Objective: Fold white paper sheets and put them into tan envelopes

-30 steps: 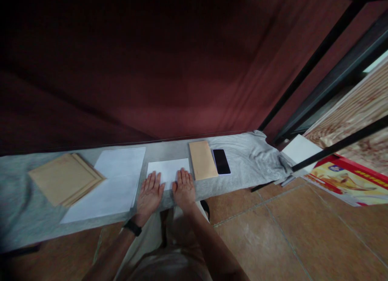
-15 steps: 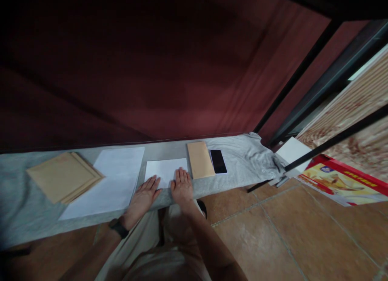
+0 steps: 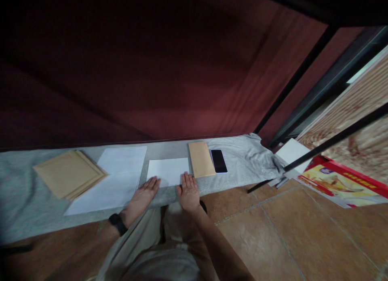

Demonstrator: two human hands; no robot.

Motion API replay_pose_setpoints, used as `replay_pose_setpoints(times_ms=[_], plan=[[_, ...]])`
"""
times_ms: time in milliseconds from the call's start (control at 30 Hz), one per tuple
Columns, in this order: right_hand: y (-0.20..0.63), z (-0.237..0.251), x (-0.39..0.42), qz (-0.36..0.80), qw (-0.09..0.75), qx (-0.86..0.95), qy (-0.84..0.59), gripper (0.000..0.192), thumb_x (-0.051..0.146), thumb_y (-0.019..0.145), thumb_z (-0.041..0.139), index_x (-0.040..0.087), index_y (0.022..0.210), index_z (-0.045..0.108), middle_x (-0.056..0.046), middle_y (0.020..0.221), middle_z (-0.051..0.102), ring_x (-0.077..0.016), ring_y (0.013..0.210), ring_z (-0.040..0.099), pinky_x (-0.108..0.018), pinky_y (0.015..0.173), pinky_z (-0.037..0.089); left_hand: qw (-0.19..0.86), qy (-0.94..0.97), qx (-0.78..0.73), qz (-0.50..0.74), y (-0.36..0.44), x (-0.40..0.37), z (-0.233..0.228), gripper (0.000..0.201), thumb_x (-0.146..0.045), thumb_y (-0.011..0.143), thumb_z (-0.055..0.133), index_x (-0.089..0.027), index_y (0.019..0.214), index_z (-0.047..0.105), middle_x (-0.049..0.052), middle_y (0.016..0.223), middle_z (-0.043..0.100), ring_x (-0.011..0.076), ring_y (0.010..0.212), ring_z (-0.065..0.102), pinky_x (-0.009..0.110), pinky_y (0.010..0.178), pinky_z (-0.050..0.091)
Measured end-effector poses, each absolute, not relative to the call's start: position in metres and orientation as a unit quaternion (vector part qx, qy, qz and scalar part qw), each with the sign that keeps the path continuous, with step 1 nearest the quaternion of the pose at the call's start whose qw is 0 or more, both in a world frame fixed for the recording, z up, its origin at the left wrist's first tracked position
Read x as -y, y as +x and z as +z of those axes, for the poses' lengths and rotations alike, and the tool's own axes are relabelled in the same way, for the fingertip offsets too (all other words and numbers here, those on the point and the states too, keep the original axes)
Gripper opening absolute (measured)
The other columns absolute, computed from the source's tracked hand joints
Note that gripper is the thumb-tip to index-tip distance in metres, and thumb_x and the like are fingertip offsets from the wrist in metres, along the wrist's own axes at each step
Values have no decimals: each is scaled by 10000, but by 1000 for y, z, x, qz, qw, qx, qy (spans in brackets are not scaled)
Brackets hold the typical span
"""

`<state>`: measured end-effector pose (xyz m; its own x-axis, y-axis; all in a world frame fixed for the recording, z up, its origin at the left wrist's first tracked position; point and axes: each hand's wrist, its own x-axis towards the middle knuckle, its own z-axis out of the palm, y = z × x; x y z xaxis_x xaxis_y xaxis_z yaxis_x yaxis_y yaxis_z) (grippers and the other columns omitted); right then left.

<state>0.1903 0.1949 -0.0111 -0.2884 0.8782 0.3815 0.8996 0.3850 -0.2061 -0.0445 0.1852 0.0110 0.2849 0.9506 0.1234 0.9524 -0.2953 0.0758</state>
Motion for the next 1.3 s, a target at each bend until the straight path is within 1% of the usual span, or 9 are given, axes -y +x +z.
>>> replay_pose_setpoints(times_ms=[133, 400, 667, 800, 900, 1033, 1100, 1167, 1300], plan=[[190, -15, -195, -36, 229, 800, -554, 530, 340, 1047, 440, 98, 1519, 442, -158, 1548, 480, -286, 1443, 434, -455, 1180, 340, 1, -819, 574, -7, -31, -184, 18, 680, 21, 830, 350, -186, 1453, 526, 153, 1504, 542, 247, 1404, 501, 418, 1130, 435], [187, -12, -195, -30, 225, 795, -563, 515, 316, 1029, 462, 82, 1487, 483, -170, 1522, 512, -286, 1437, 439, -449, 1185, 333, 28, -789, 614, 2, -19, -189, 39, 535, 10, 880, 398, -71, 1378, 578, 257, 1449, 552, 300, 1331, 560, 439, 1094, 450], [173, 32, -211, 21, 214, 830, -515, 527, 185, 990, 462, 245, 1514, 473, -80, 1536, 515, -259, 1370, 519, -468, 1200, 324, 30, -809, 582, -82, -24, -182, 76, 485, -41, 893, 411, -140, 1303, 652, 174, 1328, 665, 293, 1255, 609, 463, 1119, 433], [174, 69, -227, 82, 240, 825, -505, 509, 125, 966, 451, 295, 1430, 575, -41, 1376, 660, -224, 1181, 649, -351, 1066, 470, 27, -752, 617, -232, -31, -180, 89, 573, -167, 949, 433, -202, 1521, 437, 135, 1603, 413, 302, 1480, 380, 528, 1225, 283], [181, 95, -236, 184, 344, 754, -528, 417, 219, 1009, 412, 264, 1361, 631, -43, 1265, 716, -221, 1047, 697, -332, 947, 526, -15, -624, 676, -392, -41, -183, 87, 787, -373, 947, 550, -191, 1618, 182, 154, 1695, 174, 324, 1544, 231, 517, 1216, 315], [187, 115, -246, 360, 471, 638, -492, 377, 368, 981, 447, 201, 1192, 711, -39, 980, 765, -213, 879, 698, -304, 788, 541, -279, -454, 675, -510, -42, -187, 73, 978, -470, 871, 656, -269, 1623, 65, 166, 1653, 276, 297, 1457, 415, 457, 1100, 473], [186, 116, -249, 437, 496, 586, -468, 352, 395, 919, 505, 181, 1077, 737, -28, 856, 751, -202, 793, 677, -282, 705, 527, -407, -401, 628, -528, -35, -186, 70, 926, -478, 865, 664, -308, 1608, 139, 140, 1598, 399, 262, 1399, 496, 409, 1054, 508], [183, 112, -251, 509, 499, 533, -456, 329, 409, 849, 569, 171, 1000, 738, -26, 777, 733, -191, 706, 655, -265, 624, 503, -483, -377, 573, -545, -28, -185, 72, 799, -504, 844, 680, -289, 1539, 349, 118, 1483, 553, 246, 1327, 567, 361, 998, 536], [177, 93, -259, 581, 478, 459, -472, 354, 449, 770, 634, 167, 966, 718, -23, 677, 699, -175, 574, 622, -257, 531, 466, -541, -323, 544, -554, -21, -186, 78, 657, -517, 687, 777, -161, 1226, 659, 116, 1124, 753, 261, 1042, 705, 326, 805, 574]])
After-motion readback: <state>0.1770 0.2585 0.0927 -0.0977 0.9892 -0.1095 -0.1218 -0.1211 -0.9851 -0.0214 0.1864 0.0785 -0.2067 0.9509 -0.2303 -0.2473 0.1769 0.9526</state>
